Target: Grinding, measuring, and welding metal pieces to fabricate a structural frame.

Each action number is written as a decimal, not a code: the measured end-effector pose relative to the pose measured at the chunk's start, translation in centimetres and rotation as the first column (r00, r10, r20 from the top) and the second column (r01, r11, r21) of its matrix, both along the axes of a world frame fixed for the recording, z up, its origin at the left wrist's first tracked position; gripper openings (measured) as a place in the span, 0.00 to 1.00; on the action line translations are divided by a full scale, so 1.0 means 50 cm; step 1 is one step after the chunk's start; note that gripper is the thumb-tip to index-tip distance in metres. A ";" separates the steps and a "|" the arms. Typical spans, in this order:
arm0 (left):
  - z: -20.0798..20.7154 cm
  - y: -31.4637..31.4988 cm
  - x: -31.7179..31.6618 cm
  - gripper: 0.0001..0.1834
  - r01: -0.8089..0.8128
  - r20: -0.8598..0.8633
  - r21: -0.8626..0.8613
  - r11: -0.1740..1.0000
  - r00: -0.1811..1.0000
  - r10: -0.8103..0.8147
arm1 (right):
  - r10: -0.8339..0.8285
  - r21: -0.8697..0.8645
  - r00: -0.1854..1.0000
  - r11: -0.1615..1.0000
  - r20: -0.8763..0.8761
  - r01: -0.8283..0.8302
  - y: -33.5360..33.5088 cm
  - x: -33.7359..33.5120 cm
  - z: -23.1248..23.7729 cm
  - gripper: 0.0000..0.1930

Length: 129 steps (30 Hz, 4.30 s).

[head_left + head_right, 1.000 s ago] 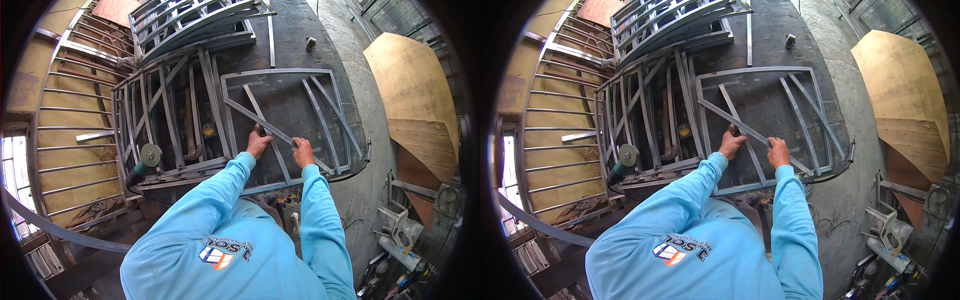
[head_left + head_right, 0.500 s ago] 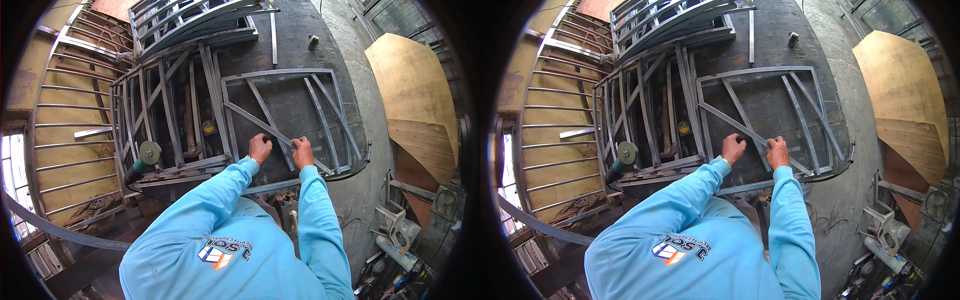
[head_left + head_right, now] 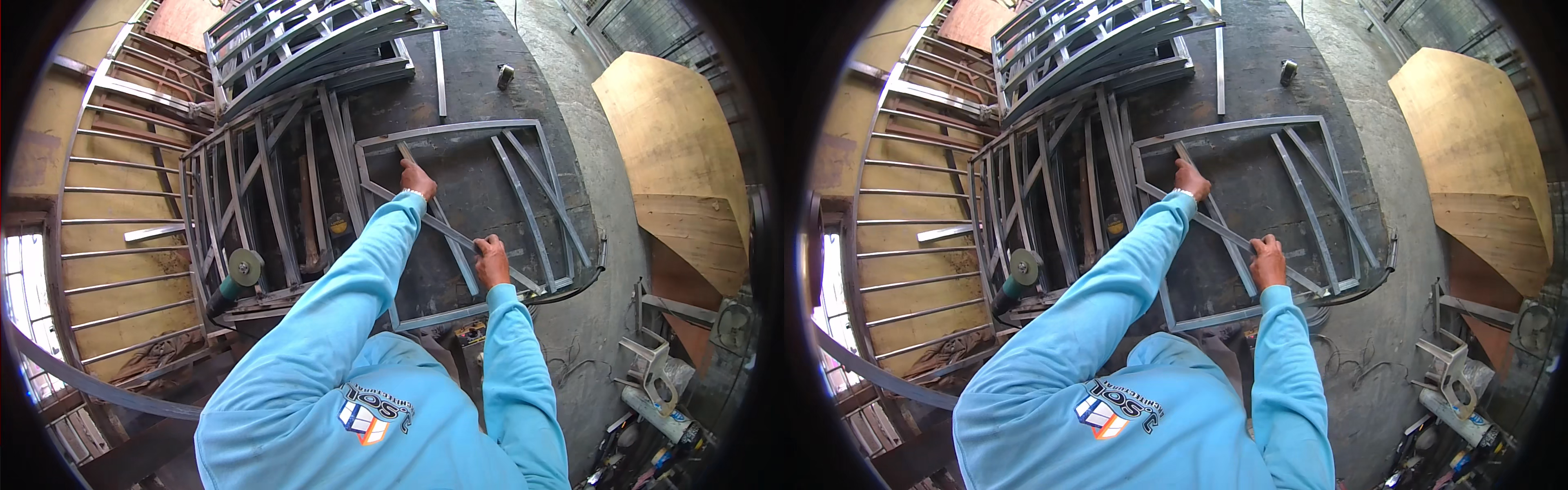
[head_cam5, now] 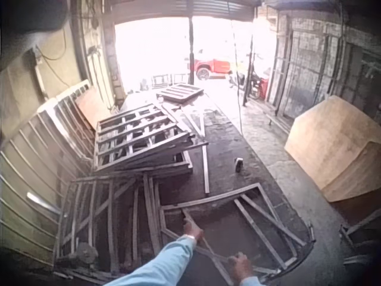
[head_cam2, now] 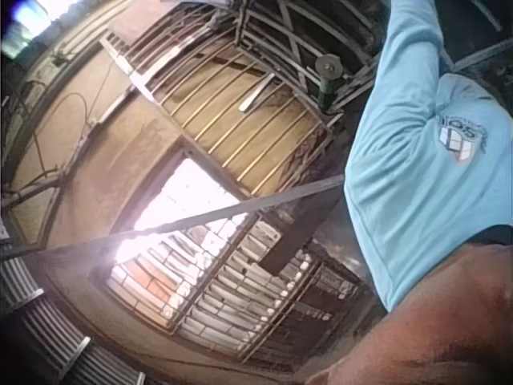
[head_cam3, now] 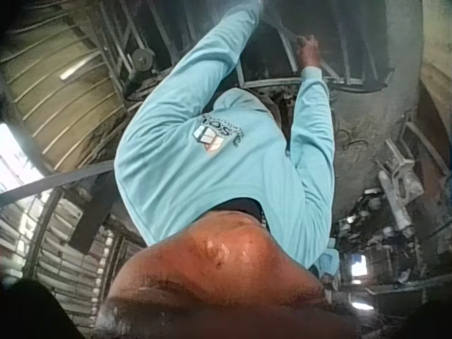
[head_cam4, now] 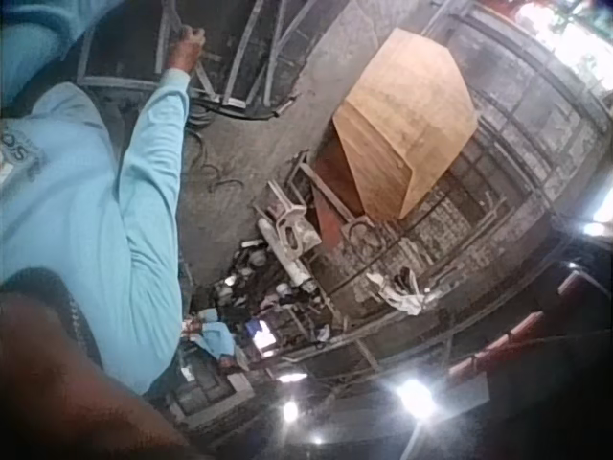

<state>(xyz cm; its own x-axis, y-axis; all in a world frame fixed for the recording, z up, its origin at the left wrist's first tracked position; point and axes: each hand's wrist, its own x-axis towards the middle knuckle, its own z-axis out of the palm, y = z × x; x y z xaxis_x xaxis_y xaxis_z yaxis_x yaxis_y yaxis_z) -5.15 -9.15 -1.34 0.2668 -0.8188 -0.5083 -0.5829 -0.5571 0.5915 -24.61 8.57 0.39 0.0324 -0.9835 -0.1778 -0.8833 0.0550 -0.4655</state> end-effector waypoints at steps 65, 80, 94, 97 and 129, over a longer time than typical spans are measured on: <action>0.039 0.059 -0.031 0.65 0.473 0.062 0.037 0.880 0.878 -0.474 | -0.085 0.046 0.972 0.994 -0.217 0.098 0.203 0.021 -0.019 0.11; 0.014 0.055 -0.042 0.56 0.470 0.163 -0.020 0.882 0.872 -0.461 | -0.095 0.210 0.995 0.973 0.009 0.091 0.172 -0.041 -0.027 0.12; -0.007 0.051 -0.040 0.53 0.471 0.185 -0.045 0.881 0.871 -0.456 | -0.269 0.273 0.941 0.939 0.208 0.208 0.157 -0.043 -0.011 0.12; -0.010 0.050 -0.037 0.52 0.474 0.184 -0.051 0.879 0.870 -0.458 | -0.236 0.309 0.962 0.933 0.141 0.183 0.147 -0.048 0.011 0.14; -0.026 0.056 -0.029 0.51 0.472 0.133 -0.076 0.878 0.878 -0.460 | -0.098 0.312 0.992 0.943 -0.082 0.119 0.154 0.010 -0.027 0.16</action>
